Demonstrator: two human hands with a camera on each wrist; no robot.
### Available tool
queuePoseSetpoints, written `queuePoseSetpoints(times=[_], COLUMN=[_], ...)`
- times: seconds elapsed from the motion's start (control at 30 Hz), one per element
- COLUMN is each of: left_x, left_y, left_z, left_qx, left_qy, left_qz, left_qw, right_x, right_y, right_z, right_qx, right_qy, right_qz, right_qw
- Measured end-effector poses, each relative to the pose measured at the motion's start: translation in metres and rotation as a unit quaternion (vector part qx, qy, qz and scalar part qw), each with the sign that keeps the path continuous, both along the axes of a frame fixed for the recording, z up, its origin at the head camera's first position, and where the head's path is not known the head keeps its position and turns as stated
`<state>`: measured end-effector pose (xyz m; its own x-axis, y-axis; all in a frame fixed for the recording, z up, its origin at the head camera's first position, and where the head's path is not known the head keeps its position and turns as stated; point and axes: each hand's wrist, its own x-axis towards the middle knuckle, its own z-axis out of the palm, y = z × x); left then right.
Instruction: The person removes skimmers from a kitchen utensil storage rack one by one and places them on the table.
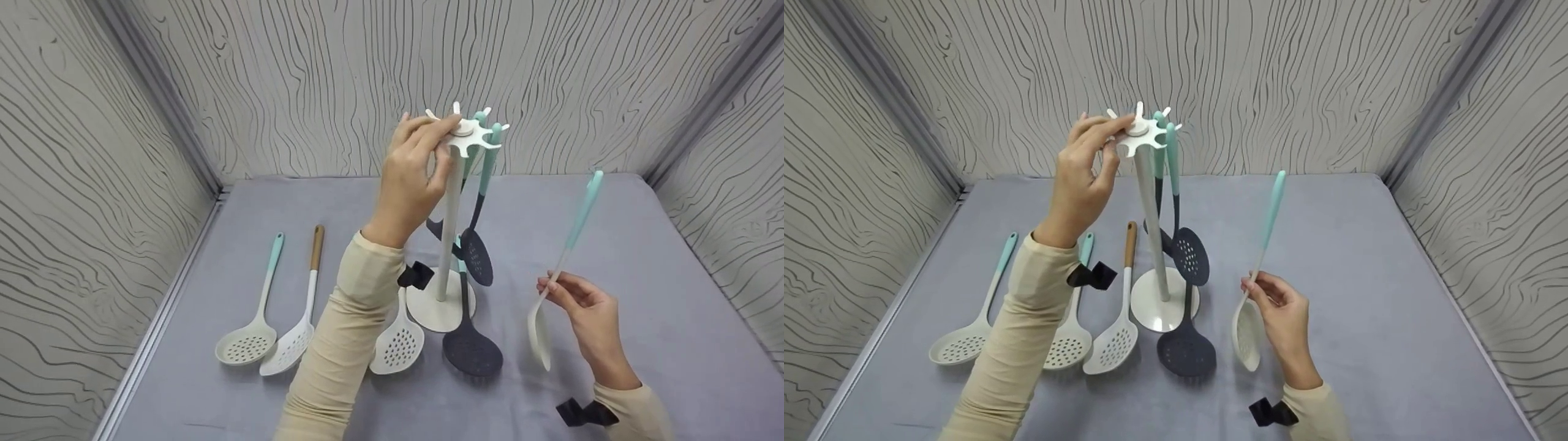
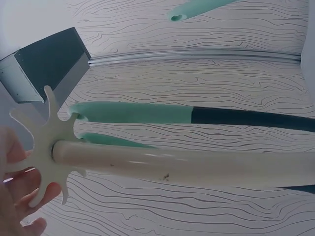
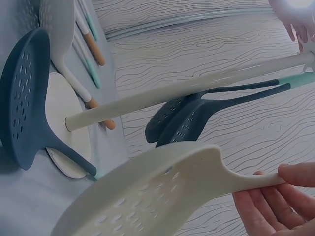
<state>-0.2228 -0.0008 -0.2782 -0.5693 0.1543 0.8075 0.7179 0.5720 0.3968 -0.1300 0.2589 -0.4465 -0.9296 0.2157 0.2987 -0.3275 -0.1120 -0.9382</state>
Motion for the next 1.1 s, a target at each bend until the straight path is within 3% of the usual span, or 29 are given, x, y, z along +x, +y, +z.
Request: queuePoseSetpoints(times=[0.23, 0.7, 0.97, 1.1], left_x=[-0.0005, 0.0023, 0.0046, 0.0050], left_y=[0.0009, 0.0029, 0.0084, 0.0087], left_z=[-0.0020, -0.0017, -0.0033, -0.0038], left_qx=[-0.010, -0.014, -0.016, -0.007], left_qy=[0.015, -0.002, 0.004, -0.003], left_qz=[0.015, 0.007, 0.058, 0.063], left_qw=[0.9997, 0.9999, 0.9982, 0.9980], right_x=[0.0022, 0.0071, 0.0084, 0.0092], right_y=[0.0026, 0.0087, 0.0082, 0.0085], right_z=[-0.0027, -0.0036, -0.0044, -0.0055], right_qx=[0.013, 0.027, 0.022, 0.014], right_qy=[-0.008, -0.036, -0.036, -0.013], right_qz=[-0.008, -0.028, -0.028, -0.015], right_qw=[0.9999, 0.9986, 0.9987, 0.9997])
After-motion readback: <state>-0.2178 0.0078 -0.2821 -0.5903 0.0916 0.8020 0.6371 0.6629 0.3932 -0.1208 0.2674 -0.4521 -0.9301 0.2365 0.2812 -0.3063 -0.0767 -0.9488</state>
